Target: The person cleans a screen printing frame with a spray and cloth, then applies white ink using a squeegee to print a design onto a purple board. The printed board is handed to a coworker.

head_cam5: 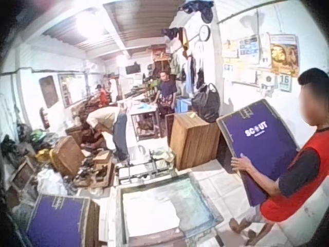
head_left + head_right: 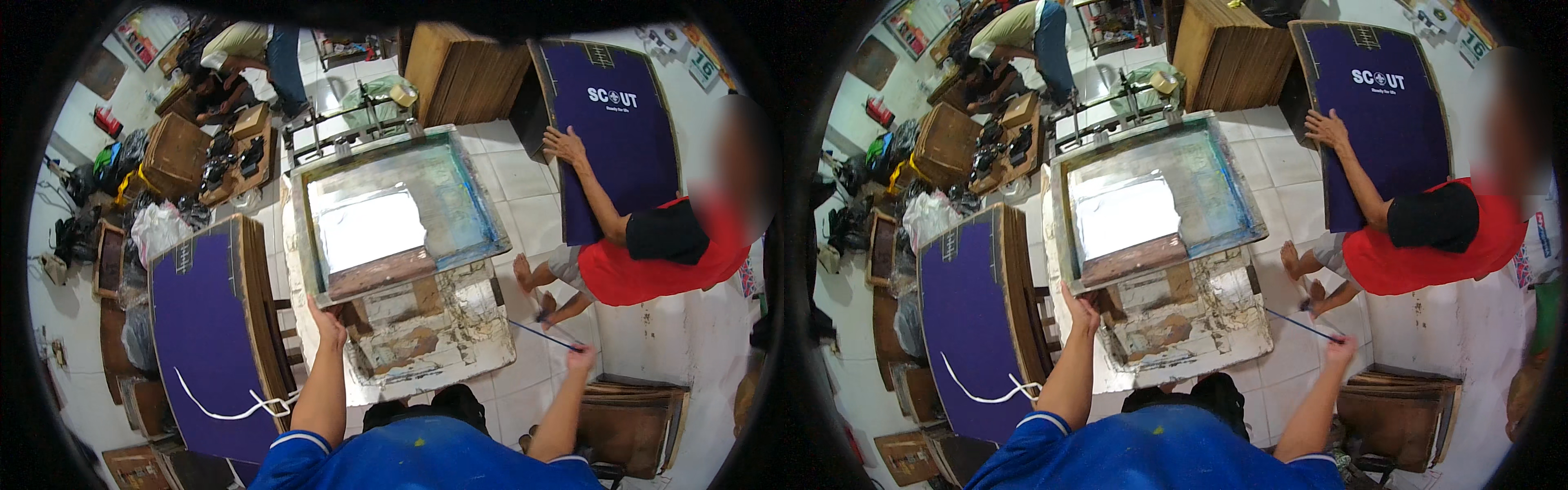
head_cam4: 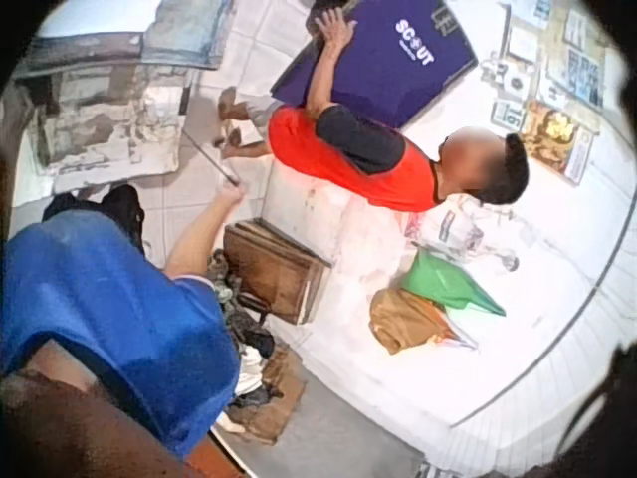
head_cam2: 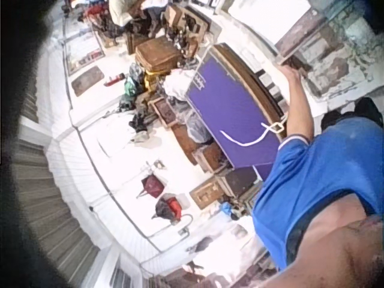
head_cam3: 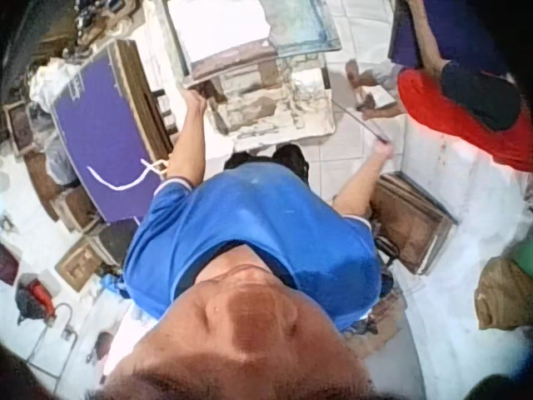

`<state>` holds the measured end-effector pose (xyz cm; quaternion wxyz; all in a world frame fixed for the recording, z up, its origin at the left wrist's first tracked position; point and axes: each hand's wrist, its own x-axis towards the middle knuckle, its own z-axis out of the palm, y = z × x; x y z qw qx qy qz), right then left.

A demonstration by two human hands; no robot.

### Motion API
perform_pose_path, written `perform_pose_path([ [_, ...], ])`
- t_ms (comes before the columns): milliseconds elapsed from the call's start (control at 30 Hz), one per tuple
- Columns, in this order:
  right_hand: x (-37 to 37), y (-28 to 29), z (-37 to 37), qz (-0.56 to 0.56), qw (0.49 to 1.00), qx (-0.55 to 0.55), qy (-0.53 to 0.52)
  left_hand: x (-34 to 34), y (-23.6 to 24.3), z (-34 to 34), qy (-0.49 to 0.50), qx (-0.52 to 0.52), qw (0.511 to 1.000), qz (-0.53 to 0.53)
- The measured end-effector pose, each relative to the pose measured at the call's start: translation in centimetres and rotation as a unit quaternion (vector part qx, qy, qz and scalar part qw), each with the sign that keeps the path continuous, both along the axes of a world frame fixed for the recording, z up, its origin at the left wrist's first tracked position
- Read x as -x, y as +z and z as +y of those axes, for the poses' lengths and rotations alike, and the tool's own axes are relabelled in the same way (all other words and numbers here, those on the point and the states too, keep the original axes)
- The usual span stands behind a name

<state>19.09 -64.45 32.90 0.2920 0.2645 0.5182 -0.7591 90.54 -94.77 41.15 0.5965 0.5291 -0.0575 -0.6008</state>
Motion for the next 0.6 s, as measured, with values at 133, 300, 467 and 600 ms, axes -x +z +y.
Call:
perform_pose_path([
  [133,11.8,15.0,10.4,0.024,0.994,0.096,0.051,0.4,0.3,0.0,-0.021,-0.039,0.999,-0.021],
  [300,18.7,35.5,14.9,0.230,0.891,-0.218,-0.326,0.5,-0.1,0.0,0.007,-0.005,0.999,-0.040],
  [467,3.5,28.5,1.0,0.552,0.784,-0.273,0.080,0.6,-0.2,0.0,0.018,-0.029,0.999,-0.037],
  [600,-20.0,12.2,-12.7,0.322,0.742,-0.100,0.580,1.0,0.6,0.2,0.038,0.032,0.997,-0.057],
])
